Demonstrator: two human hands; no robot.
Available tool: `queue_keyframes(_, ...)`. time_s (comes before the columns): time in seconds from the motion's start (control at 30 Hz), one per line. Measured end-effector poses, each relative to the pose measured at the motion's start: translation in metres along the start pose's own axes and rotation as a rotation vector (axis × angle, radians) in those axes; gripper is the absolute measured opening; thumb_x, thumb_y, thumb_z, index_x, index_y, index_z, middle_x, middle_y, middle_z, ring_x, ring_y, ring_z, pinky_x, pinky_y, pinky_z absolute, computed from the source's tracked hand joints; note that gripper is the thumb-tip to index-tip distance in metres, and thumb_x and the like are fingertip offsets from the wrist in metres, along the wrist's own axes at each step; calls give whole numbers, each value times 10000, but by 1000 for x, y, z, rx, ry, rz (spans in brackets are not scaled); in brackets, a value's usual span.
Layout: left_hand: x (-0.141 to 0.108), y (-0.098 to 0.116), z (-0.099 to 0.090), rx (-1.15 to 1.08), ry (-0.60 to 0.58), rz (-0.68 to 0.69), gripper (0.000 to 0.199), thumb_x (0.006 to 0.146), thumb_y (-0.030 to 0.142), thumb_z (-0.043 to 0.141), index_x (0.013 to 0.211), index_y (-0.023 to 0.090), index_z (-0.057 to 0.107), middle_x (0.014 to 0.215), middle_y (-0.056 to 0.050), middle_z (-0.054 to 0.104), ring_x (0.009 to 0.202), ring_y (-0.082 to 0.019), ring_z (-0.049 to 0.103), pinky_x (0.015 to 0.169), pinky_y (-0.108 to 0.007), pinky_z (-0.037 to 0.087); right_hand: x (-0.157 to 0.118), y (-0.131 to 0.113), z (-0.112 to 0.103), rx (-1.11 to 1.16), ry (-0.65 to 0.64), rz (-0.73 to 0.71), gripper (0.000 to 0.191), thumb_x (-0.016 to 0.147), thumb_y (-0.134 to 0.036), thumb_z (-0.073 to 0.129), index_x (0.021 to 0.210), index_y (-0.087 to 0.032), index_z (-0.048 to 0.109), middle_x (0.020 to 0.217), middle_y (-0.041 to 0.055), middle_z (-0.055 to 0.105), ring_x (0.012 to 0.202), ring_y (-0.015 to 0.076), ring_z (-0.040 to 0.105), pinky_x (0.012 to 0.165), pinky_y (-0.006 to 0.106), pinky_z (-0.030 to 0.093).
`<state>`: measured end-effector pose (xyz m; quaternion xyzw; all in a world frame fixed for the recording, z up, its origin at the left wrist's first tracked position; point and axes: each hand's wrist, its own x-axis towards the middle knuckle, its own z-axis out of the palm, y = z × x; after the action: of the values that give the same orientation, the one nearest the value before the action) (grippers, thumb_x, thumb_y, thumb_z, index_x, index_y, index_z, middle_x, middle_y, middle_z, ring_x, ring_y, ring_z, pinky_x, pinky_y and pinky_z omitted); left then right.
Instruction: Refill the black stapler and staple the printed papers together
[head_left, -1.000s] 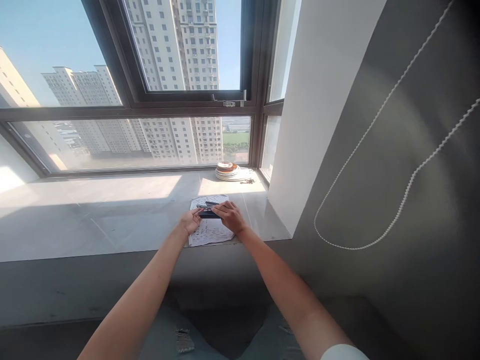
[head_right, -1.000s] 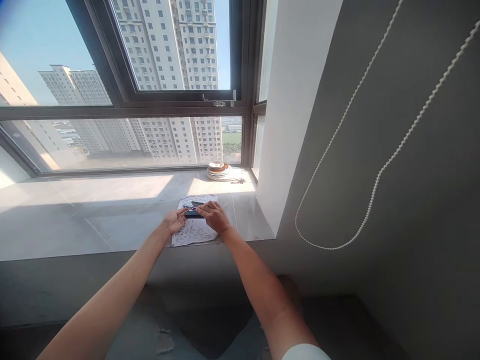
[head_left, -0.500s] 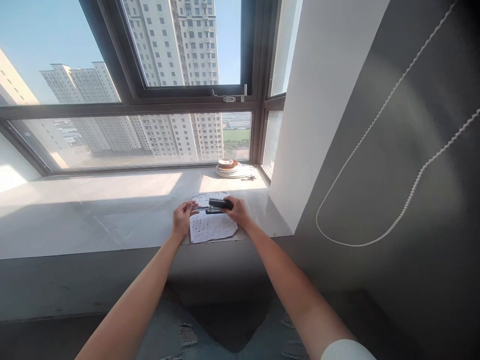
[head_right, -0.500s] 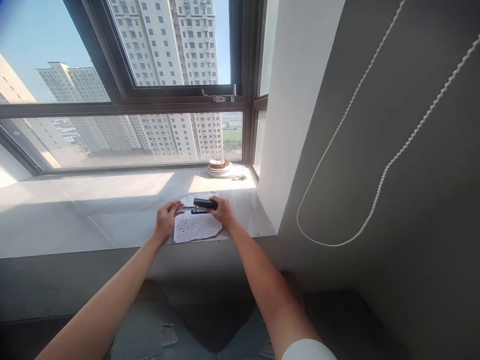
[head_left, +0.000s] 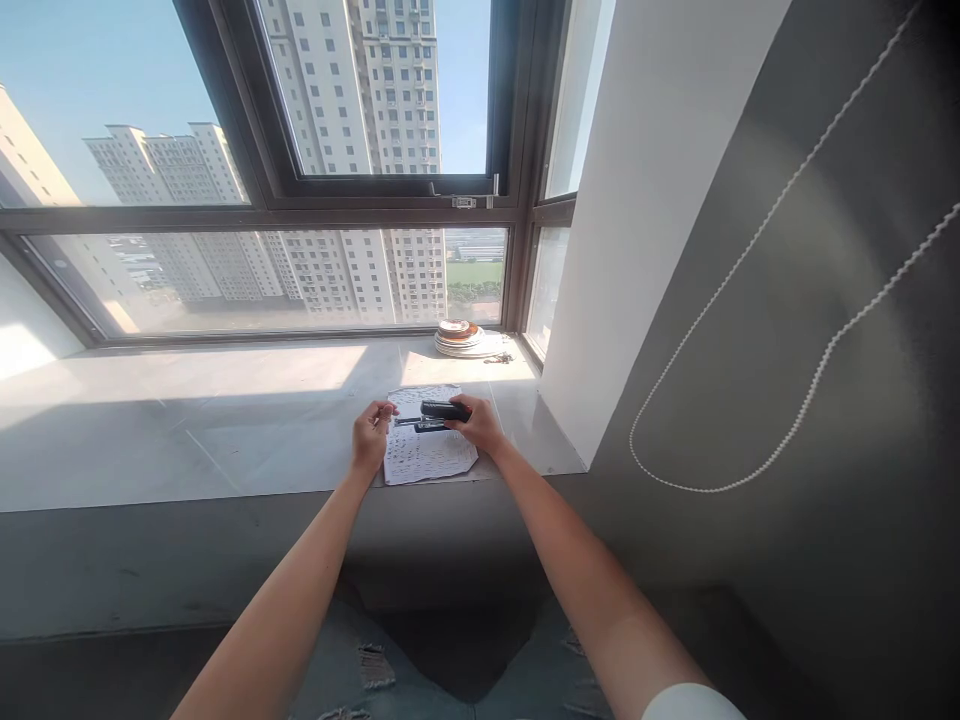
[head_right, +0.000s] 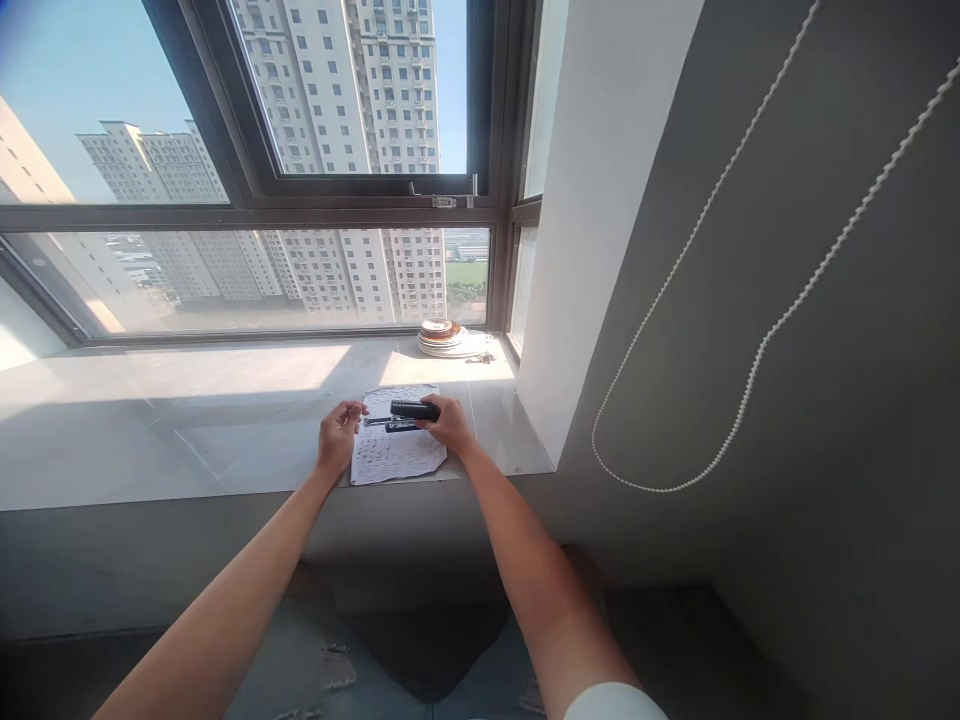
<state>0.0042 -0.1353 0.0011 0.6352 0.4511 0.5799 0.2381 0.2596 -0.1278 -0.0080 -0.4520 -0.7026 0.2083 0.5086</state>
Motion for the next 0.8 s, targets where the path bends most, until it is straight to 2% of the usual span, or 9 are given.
queue_keyframes(0.17,-1,1,2,-18,-11,51,279,915,455,700,1002,199,768,1060,-80,786,994,-242,723,928,-388,588,1,3,-1,-31,1,11,363,693,-266,848,1046,-223,775,917,31,768,887,256,703,878,392,553)
queue_keyframes(0.23,-2,0,3,-47,-8,78,279,883,447,741,995,197,798,1114,-91,788,1070,-269,728,976,-430,599,1,1,-1,-20,-4,4,359,705,-263,843,1055,-218,777,944,37,775,905,256,713,889,387,556)
queue_keyframes(0.47,-2,-3,6,-24,-35,113,289,851,437,781,1015,204,828,1110,-93,790,1026,-270,751,922,-435,642,0,-3,-2,-17,-6,25,368,703,-224,850,1066,-220,790,983,52,785,952,272,720,917,400,562)
queue_keyframes(0.63,-6,1,5,64,-17,127,296,933,442,701,1124,229,778,887,-38,797,862,-238,776,834,-389,633,-2,-5,-2,7,-28,-17,373,696,-236,842,1065,-208,794,926,38,780,885,249,712,876,368,552)
queue_keyframes(0.7,-8,4,5,122,-45,173,249,957,427,670,1076,239,781,859,-28,791,825,-229,771,796,-366,625,-2,-6,-1,10,-36,-29,371,684,-247,844,1049,-201,797,900,34,778,851,241,706,855,357,548)
queue_keyframes(0.8,-10,8,6,180,-92,284,230,972,396,642,975,237,807,919,-49,803,838,-238,763,785,-372,622,-2,-7,0,29,-38,-28,359,675,-260,839,1026,-192,804,888,33,780,832,238,705,830,347,544)
